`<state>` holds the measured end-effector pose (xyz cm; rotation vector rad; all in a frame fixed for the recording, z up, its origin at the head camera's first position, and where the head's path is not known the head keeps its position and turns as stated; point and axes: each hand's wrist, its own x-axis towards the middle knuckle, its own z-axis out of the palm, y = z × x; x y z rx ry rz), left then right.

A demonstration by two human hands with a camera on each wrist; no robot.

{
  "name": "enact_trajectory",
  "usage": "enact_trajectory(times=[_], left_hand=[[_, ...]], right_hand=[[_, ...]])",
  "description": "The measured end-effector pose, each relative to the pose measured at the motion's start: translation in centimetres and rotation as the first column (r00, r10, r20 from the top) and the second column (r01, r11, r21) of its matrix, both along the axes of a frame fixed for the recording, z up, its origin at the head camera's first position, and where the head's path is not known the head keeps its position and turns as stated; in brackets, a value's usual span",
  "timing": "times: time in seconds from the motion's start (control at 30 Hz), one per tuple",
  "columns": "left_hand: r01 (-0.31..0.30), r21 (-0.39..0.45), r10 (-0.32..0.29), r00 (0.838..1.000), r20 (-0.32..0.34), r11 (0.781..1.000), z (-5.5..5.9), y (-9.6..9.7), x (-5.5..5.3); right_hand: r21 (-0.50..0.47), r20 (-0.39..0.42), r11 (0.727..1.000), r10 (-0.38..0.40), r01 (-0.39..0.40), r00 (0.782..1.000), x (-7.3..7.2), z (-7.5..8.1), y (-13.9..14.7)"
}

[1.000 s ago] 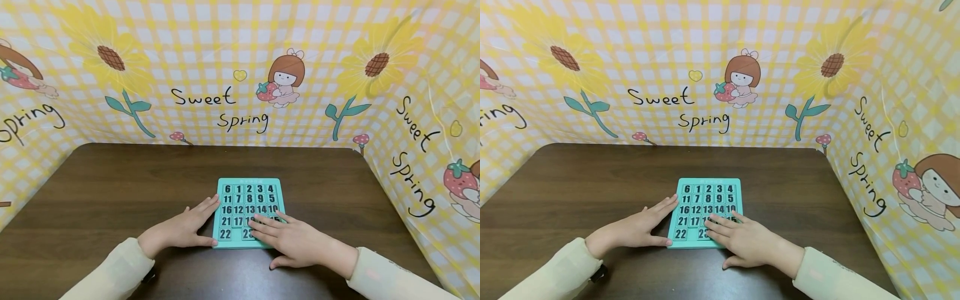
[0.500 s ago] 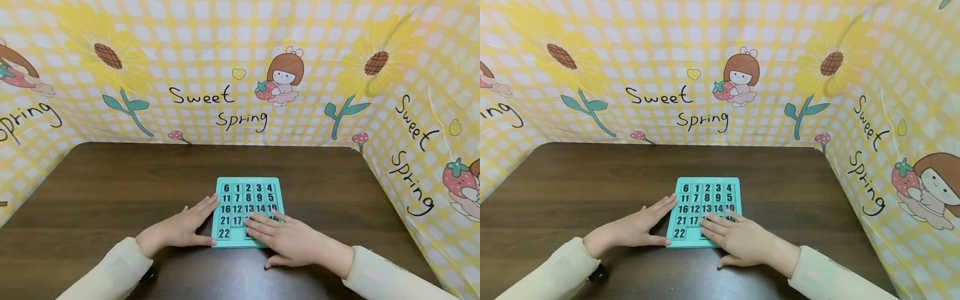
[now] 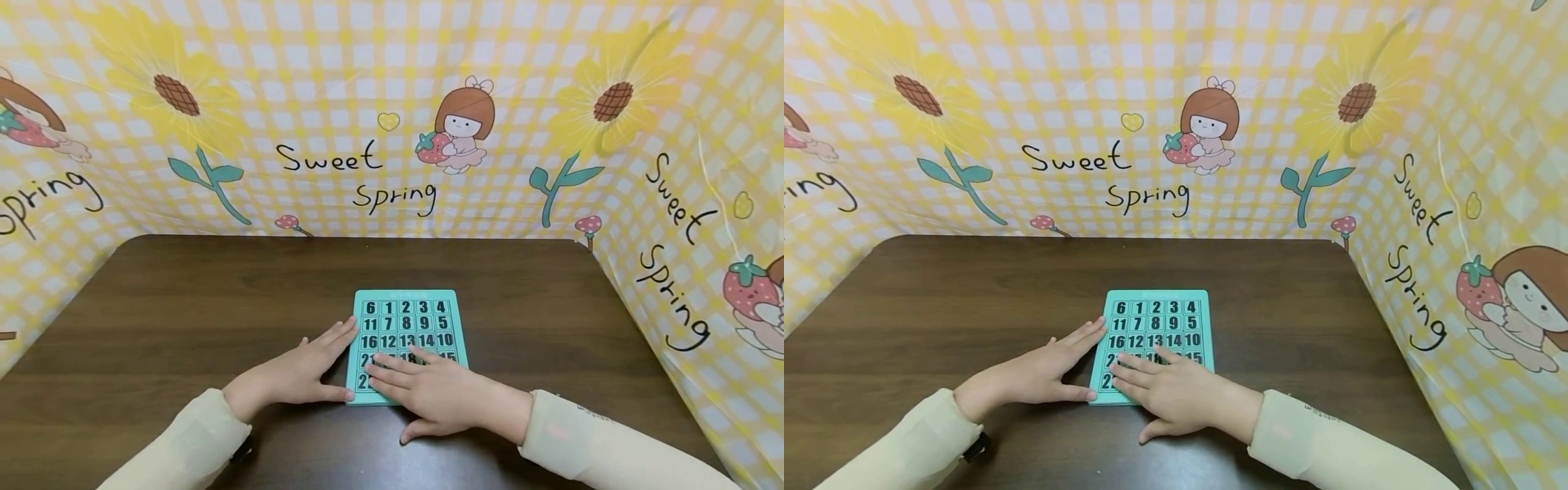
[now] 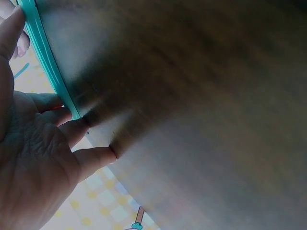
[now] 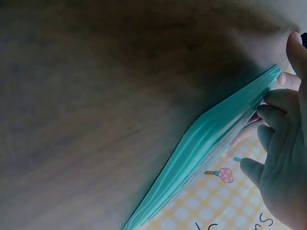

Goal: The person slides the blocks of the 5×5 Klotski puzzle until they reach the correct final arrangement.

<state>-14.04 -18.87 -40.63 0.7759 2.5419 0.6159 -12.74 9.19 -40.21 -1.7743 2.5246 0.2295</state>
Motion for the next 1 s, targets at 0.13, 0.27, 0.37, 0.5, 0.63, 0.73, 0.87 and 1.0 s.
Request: enact_trajectory(times=[0.13,0.27,0.37,0.5,0.63,0.73,0.87,1.0], left_hand=[[-0.003,0.0,0.003,1.0,0.003,1.0,-0.1,0.1,0.0],[-0.006,0.0,0.006,1.0,0.006,1.0,-0.1,0.1,0.0],[-0.007,-0.004,0.007,1.0,0.005,1.0,0.0,0.1,0.0],[-0.008,-0.006,0.008,1.0,0.002,1.0,0.0,0.1,0.1],[-0.011,-0.006,0.011,1.0,0.0,1.0,0.3,-0.2,0.0],[-0.014,-0.008,0.014,1.0,-0.004,1.0,0.4,-0.3,0.0],[-0.009,-0.004,0.009,1.0,-0.002,1.0,0.5,-0.3,0.0],[-0.005,0.006,0.005,1.0,0.02,1.0,0.4,0.0,0.2]], right_hand=[[0.012,-0.004,1.0,-0.015,0.015,1.0,0.2,0.1,0.3],[0.008,-0.012,0.999,-0.031,0.031,0.999,0.4,-0.1,1.2],[-0.004,-0.015,0.999,-0.042,0.042,0.999,0.5,-0.2,1.9],[-0.016,-0.028,0.999,-0.05,0.05,0.998,0.6,-0.3,2.8],[-0.025,-0.031,0.999,-0.047,0.046,0.998,0.3,-0.2,3.0],[-0.038,-0.017,0.998,-0.055,0.054,0.998,-0.4,0.0,2.7],[-0.041,0.015,0.996,-0.076,0.077,0.997,-1.5,0.3,1.9],[-0.016,0.076,0.995,-0.1,0.102,0.992,-2.6,0.5,1.2]])
